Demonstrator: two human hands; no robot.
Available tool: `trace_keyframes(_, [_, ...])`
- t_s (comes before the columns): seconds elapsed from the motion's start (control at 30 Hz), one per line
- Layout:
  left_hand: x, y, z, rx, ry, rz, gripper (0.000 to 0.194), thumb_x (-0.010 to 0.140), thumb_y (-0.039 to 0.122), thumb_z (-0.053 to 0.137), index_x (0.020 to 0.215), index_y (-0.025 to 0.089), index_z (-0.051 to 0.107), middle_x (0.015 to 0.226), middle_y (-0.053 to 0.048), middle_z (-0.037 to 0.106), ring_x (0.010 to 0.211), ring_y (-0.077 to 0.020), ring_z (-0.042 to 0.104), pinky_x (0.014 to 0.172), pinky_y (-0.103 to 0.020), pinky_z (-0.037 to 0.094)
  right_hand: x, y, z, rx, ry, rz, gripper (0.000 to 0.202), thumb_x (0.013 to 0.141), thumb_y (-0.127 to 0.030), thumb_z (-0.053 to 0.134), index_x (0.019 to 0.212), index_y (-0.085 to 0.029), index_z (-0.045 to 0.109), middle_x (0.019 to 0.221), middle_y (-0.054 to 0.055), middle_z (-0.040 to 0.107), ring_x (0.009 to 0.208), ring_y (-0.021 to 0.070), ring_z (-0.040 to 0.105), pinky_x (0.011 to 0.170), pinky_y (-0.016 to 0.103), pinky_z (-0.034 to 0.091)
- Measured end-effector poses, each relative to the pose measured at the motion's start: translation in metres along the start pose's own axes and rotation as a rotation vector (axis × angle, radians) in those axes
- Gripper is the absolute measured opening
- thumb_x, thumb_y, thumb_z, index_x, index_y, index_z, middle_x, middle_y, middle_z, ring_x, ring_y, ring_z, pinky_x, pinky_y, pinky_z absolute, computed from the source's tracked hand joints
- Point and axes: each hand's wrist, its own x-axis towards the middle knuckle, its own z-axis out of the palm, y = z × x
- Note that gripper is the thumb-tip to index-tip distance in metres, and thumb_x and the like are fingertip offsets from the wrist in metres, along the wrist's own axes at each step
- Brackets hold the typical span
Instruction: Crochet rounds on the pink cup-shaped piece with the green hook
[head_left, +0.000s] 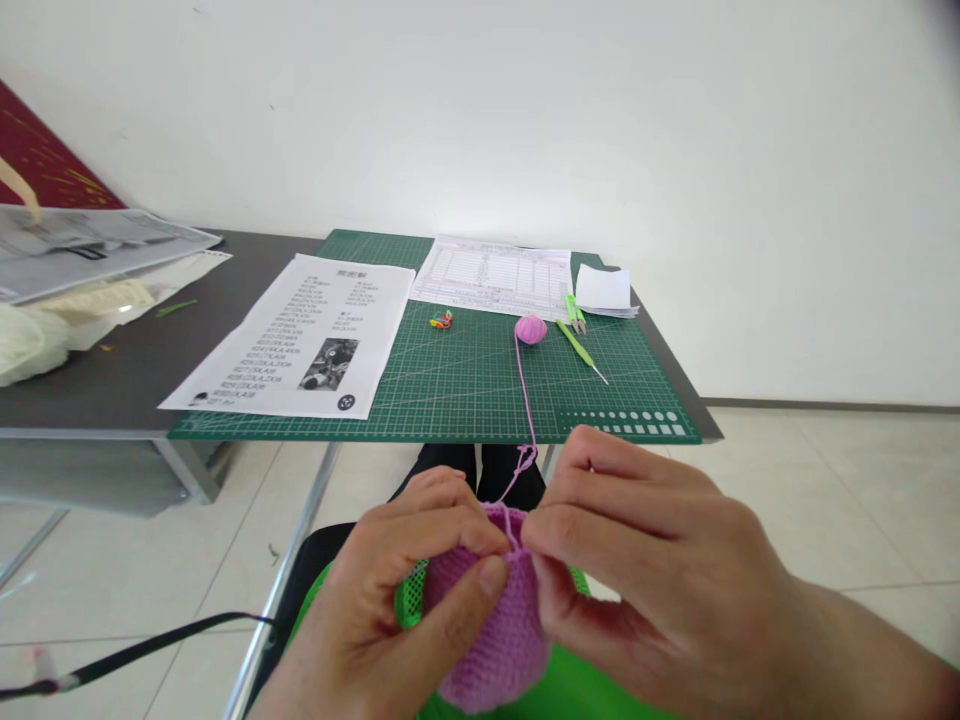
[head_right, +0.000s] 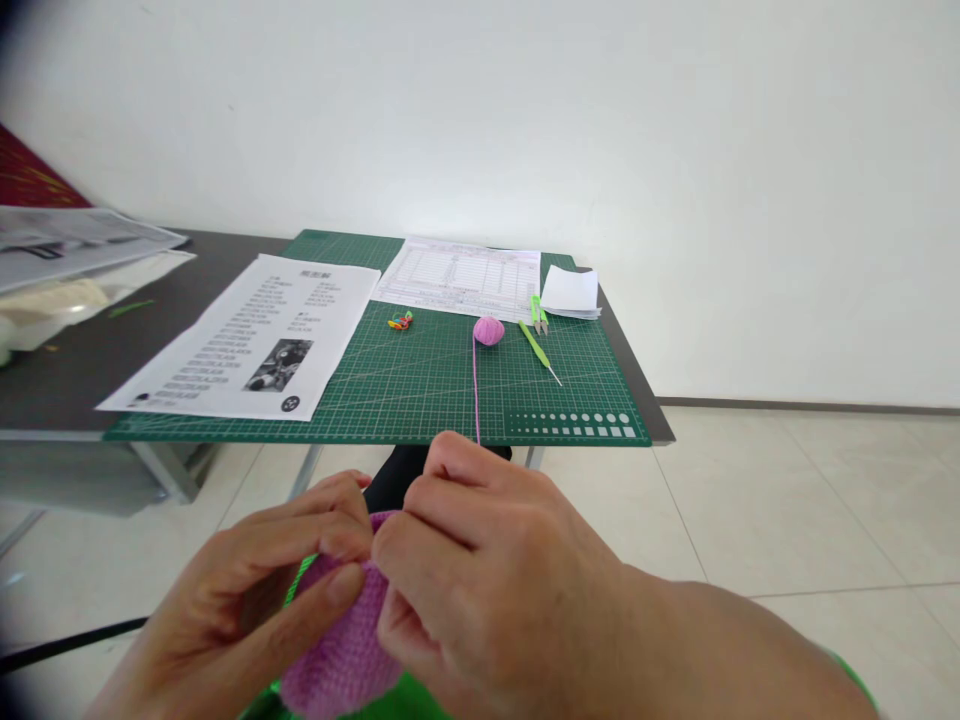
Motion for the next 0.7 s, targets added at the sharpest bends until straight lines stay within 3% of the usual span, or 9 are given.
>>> trace_keyframes(0.13, [-0.001, 0.002, 0.001, -0.067, 0.023, -0.034, 0.020, 0.097, 0.023, 0.056, 0.078, 0.026, 0.063, 0.073, 0.004, 0.053, 0.074, -0.0146, 0.052, 0.064, -0.028, 0.038, 0.001, -0.002, 0.004, 0.260, 0.091, 0.237, 0.020, 0.072, 0.003, 0.055, 0.067, -0.015, 0.061, 0.057, -0.003, 0.056, 0.055, 0.0082, 0.046, 0.058, 0.024, 0.047])
trace_keyframes(0.3, [-0.003, 0.002, -0.002, -0.085, 0.018, -0.054, 0.020, 0.096, 0.022, 0.057, 0.079, 0.027, 0.065, 0.075, 0.003, 0.057, 0.076, -0.0152, 0.055, 0.064, -0.028, 0.039, -0.001, -0.003, 0.010, 0.660, 0.129, 0.516, 0.019, 0.067, 0.001, 0.055, 0.063, -0.015, 0.063, 0.058, -0.005, 0.060, 0.057, 0.0061, 0.053, 0.059, 0.020, 0.047])
trace_keyframes(0.43, [-0.003, -0.002, -0.005, -0.099, -0.028, -0.078, 0.018, 0.098, 0.025, 0.057, 0.083, 0.026, 0.068, 0.077, 0.002, 0.056, 0.076, -0.0156, 0.055, 0.063, -0.028, 0.039, -0.004, 0.000, 0.006, 0.836, 0.029, 0.629, 0.016, 0.073, -0.003, 0.056, 0.067, -0.016, 0.065, 0.062, -0.005, 0.059, 0.057, 0.0059, 0.052, 0.053, 0.017, 0.043])
trace_keyframes(0.53, [-0.003, -0.003, -0.006, -0.105, -0.042, -0.082, 0.022, 0.098, 0.033, 0.057, 0.082, 0.023, 0.067, 0.082, -0.001, 0.058, 0.085, -0.0189, 0.056, 0.066, -0.029, 0.040, -0.004, 0.006, -0.003, 0.801, -0.062, 0.579, 0.010, 0.085, -0.012, 0.060, 0.082, -0.017, 0.067, 0.079, -0.002, 0.064, 0.076, 0.0090, 0.059, 0.069, 0.021, 0.049])
trace_keyframes(0.63, [-0.003, -0.001, -0.006, -0.117, -0.081, -0.091, 0.024, 0.099, 0.034, 0.055, 0.082, 0.022, 0.067, 0.084, -0.001, 0.058, 0.085, -0.0188, 0.054, 0.071, -0.031, 0.041, -0.002, 0.017, -0.011, 0.814, -0.299, 0.473, 0.014, 0.098, -0.022, 0.056, 0.110, -0.019, 0.063, 0.107, 0.000, 0.064, 0.101, 0.0103, 0.059, 0.092, 0.023, 0.047])
trace_keyframes(0.7, [-0.003, 0.000, -0.007, -0.113, -0.075, -0.111, 0.024, 0.099, 0.033, 0.055, 0.082, 0.023, 0.068, 0.080, 0.001, 0.056, 0.081, -0.0170, 0.053, 0.070, -0.030, 0.040, 0.002, 0.027, -0.014, 0.833, -0.466, 0.424, 0.017, 0.101, -0.025, 0.054, 0.115, -0.018, 0.061, 0.108, 0.001, 0.064, 0.099, 0.0090, 0.058, 0.090, 0.023, 0.045])
